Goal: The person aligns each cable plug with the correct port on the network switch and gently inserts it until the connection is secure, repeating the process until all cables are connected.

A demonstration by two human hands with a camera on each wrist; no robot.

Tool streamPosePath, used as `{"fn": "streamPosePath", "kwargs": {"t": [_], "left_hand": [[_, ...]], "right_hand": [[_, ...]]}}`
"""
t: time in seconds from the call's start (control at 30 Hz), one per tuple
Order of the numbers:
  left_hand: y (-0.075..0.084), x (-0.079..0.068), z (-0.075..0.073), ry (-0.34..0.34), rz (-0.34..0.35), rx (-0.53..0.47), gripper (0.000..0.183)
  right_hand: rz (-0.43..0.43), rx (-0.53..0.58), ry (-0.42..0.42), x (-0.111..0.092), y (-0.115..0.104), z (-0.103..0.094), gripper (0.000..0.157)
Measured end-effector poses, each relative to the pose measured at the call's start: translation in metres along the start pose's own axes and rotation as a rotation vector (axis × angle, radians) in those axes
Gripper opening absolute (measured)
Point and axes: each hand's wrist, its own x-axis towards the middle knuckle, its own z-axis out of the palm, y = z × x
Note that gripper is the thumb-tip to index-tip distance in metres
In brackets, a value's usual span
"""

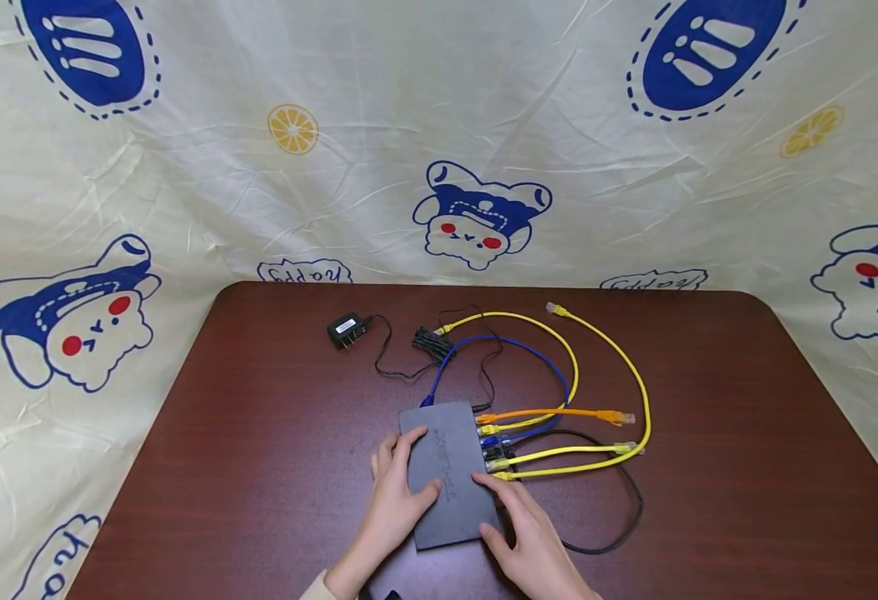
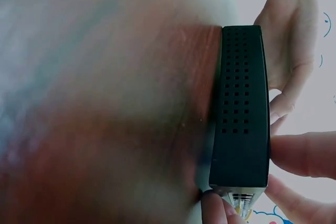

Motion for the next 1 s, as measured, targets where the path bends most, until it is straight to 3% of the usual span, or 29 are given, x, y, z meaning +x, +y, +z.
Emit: {"fn": "streamPosePath", "kwargs": {"t": [0.37,1.0], "left_hand": [[0.001,0.000,0.001,-0.008,0.014,0.042,0.065],[-0.001,0.020,0.001,0.003,0.057,0.052,0.066]], "right_hand": [[-0.008,-0.062,-0.003,0.004,-0.004,0.000,0.062],[0.009,-0.138,0.012,0.017,-0.006,0.007,0.061]]}}
